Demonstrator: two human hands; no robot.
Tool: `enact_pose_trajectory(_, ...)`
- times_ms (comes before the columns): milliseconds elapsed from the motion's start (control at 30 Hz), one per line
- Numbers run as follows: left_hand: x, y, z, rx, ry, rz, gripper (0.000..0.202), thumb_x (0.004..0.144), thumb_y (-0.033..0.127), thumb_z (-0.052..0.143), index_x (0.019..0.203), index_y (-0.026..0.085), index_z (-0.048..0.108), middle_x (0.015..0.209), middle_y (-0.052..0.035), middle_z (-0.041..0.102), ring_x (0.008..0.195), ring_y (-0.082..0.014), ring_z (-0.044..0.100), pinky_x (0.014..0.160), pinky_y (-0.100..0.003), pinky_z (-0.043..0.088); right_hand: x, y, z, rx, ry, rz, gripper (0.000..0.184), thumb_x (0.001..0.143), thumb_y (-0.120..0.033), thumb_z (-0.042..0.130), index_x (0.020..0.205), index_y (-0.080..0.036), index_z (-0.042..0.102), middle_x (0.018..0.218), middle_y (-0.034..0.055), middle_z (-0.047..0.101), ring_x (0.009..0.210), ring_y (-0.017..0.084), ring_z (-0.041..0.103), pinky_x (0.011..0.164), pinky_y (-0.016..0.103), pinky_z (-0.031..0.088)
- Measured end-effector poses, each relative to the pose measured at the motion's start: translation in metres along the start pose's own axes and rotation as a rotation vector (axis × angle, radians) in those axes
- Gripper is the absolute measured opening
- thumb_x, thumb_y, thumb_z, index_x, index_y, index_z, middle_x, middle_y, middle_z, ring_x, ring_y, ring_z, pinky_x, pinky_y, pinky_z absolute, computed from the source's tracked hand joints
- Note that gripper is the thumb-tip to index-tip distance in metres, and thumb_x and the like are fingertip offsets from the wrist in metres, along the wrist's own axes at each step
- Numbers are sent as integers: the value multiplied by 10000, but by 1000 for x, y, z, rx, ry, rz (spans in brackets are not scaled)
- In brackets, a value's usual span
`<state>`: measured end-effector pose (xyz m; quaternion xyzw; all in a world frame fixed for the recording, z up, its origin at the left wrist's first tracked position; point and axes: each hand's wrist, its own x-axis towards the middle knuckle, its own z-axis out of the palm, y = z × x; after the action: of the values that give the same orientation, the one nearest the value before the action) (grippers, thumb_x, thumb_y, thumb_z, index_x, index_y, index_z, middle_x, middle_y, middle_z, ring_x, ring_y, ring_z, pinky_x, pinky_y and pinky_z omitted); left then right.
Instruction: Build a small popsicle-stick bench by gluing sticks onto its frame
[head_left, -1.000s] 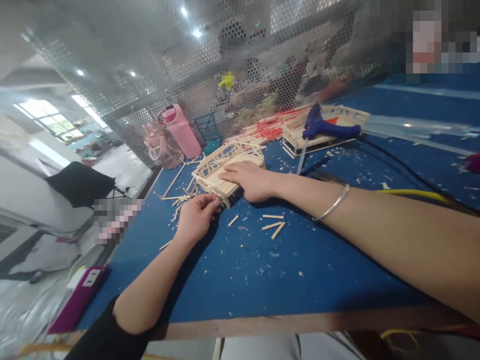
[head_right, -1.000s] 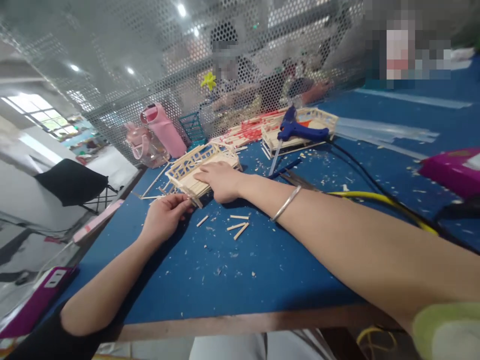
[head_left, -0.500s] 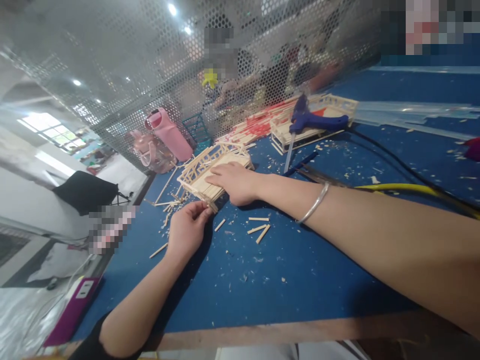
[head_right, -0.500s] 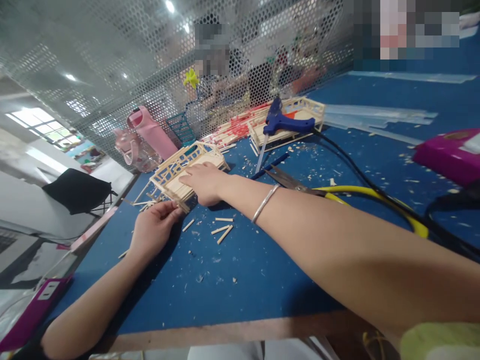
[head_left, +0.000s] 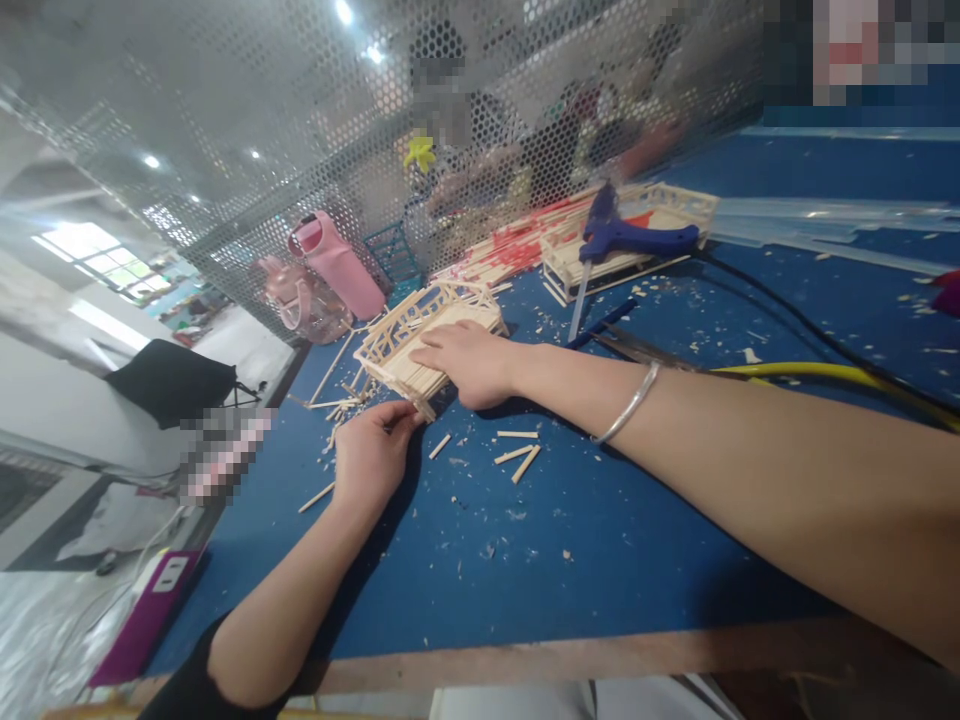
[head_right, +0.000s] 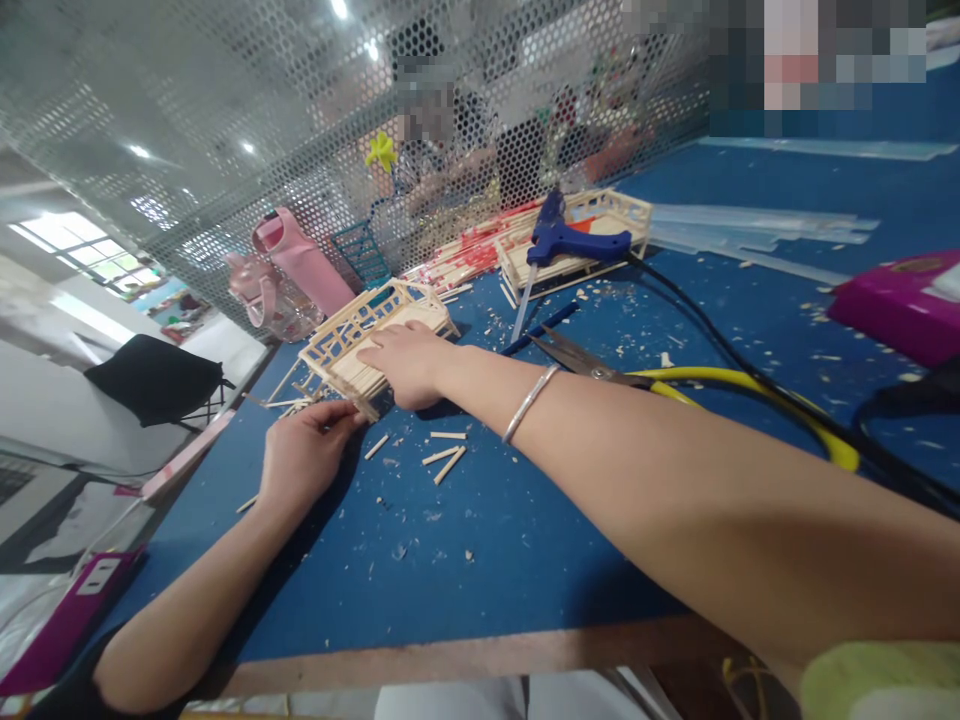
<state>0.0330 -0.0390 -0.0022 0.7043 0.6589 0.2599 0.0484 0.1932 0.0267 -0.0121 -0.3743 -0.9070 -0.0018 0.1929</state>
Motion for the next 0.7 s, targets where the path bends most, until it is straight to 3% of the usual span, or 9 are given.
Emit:
enact_pose_trajectory(300,0,-4,4,-14,8,50,116,687,246,645,768,262,727,754,46,732,671,-169,636,666,-255,481,-1,-2,-4,9,-30,14,690,644,-120,575,1322,-146,449,1365,155,441,1248,324,392,1017,473,296)
enact_pose_trajectory(533,3,-5,1,18,5,37,66,668,292,675,680,252,726,717,24,731,656,-174,641,652,-260,478,-1,-3,-3,-25,-36,11,699,643,-116,571,1329,-158,436,1372,147,435,1258,307,387,1018,454,297)
enact_pose_trajectory(700,3,-4,1,32,-10,31,94,683,301,670,714,238,732,730,11,733,648,-170,641,644,-260,476,1,0,-4,20,-26,13,723,620,-88,568,1329,-134,436,1389,150,427,1251,295,397,1014,433,309)
